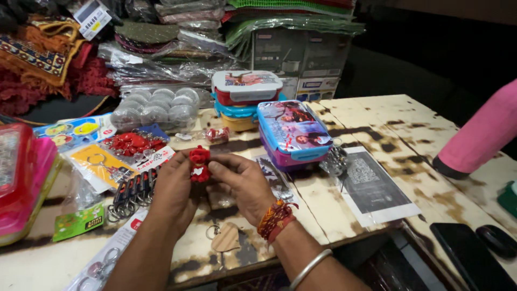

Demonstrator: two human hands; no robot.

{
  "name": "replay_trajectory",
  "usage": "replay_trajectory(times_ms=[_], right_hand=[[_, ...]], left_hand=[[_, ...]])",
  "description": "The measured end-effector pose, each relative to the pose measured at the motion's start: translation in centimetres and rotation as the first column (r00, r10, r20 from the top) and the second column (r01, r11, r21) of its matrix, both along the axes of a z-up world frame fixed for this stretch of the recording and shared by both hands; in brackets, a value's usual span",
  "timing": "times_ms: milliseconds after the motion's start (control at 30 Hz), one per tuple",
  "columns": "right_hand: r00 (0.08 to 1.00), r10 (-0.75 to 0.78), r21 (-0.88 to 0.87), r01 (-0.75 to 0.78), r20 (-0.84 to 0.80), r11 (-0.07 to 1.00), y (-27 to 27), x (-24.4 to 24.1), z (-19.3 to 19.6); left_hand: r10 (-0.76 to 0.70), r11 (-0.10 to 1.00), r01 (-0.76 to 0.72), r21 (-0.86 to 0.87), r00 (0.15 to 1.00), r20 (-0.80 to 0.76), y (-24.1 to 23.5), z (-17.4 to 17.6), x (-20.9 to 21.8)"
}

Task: The person handles several packaged keychains on a cluttered table, picking them up, turning them over, and placing them back down. The person also picks up a small red figurine and examines it.

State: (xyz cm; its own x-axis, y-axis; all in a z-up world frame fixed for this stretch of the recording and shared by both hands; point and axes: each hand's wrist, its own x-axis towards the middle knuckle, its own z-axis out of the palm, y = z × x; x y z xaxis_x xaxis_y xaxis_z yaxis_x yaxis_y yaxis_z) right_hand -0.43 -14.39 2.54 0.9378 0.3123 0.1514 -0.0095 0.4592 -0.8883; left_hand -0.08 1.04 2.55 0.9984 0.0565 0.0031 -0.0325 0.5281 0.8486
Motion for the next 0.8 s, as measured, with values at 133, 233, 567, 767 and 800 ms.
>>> replay_trajectory(times_ms=[133,233,567,767,800], right_hand=[[0.999,0.033,0.001,-0.033,0.009,0.999,0.03,-0.16,-0.30],[0.999,0.035,-0.017,-0.035,0.010,0.999,0.38,-0.01,-0.04],[1.000,0.019,-0.052,-0.019,0.014,0.998,0.22,-0.32,0.24],[0.998,0.043,-0.053,-0.041,0.036,0.998,0.20,-0.55,0.46],[0.999,0.036,-0.063,-0.034,0.033,0.997,0.19,-0.61,0.55]], left_hand=[[-0.005,0.998,0.010,-0.061,0.997,0.071,-0.14,-0.36,0.15],[0.012,0.999,-0.011,-0.033,0.999,0.046,-0.04,-0.36,0.36],[0.003,1.000,-0.004,0.019,0.999,0.036,-0.24,-0.25,0.26],[0.022,0.999,-0.026,0.031,0.993,0.119,-0.56,-0.62,0.51],[0.028,0.999,-0.032,0.038,0.993,0.112,-0.62,-0.60,0.55]])
